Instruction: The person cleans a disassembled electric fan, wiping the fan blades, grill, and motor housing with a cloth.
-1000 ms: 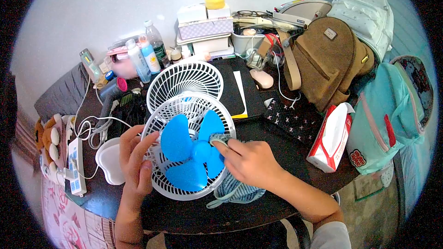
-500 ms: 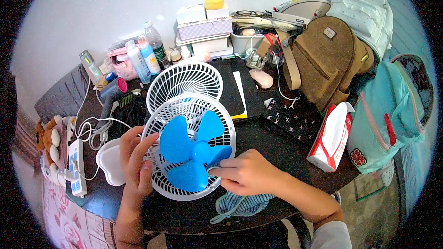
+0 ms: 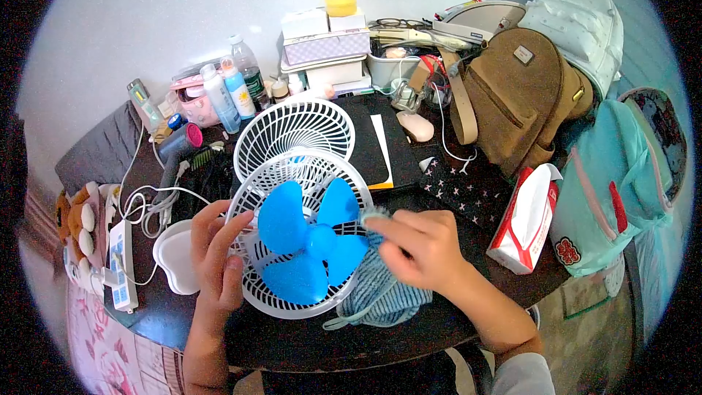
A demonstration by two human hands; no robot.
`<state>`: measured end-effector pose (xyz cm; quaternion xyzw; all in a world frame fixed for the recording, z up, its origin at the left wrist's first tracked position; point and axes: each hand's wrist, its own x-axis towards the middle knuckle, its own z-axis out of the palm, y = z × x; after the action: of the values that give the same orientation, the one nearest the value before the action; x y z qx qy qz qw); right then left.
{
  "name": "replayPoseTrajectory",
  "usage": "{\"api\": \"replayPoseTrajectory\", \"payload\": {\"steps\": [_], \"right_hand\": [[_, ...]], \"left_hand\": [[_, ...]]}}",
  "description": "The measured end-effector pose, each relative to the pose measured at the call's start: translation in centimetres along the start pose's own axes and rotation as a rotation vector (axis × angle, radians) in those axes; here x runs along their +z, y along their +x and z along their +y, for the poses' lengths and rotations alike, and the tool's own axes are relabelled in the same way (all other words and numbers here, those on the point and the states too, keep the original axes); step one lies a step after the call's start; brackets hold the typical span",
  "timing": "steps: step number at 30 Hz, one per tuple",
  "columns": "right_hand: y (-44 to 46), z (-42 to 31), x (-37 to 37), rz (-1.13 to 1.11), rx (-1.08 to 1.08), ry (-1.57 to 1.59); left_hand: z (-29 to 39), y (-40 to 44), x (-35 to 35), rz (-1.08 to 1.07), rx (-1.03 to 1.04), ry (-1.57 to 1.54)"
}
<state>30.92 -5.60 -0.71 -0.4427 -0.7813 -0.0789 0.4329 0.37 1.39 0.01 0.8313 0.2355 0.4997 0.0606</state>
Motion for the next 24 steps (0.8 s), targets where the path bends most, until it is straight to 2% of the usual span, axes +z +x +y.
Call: {"api": "replayPoseTrajectory", "payload": {"steps": [3, 4, 6, 9, 13, 18, 20, 24], "right_hand": [[-0.1, 0.5, -0.1, -0.249, -0.166, 0.136], [-0.2, 0.1, 0.2, -0.297, -0.154, 0.223], [-0.5, -0.5, 0.7, -0.444, -0.11, 0.15], [-0.5, -0.5, 1.1, -0.233, 0.024, -0.204], [-0.2, 0.8, 0.6, -0.006, 0.06, -0.108], [-0.3, 0.4, 0.1, -0.124, -0.104, 0.034], [-0.3, 0.0, 0.1, -0.264, -0.099, 0.057], [-1.0, -0.4, 1.5, -0.367, -0.135, 0.123]], "left_hand": [[-0.1, -0.1, 0.2, 0.005, -0.003, 0.001], [0.0, -0.1, 0.2, 0.004, -0.006, 0.002], [0.0, 0.0, 0.2, -0.002, -0.008, 0.01], [0.0, -0.1, 0.1, -0.006, -0.011, 0.017], [-0.2, -0.2, 0.2, 0.001, -0.01, 0.001], [0.0, 0.0, 0.1, -0.004, -0.004, 0.013], [0.0, 0.0, 0.1, -0.003, 0.0, 0.013], [0.0, 0.0, 0.2, -0.003, 0.0, 0.008]]}}
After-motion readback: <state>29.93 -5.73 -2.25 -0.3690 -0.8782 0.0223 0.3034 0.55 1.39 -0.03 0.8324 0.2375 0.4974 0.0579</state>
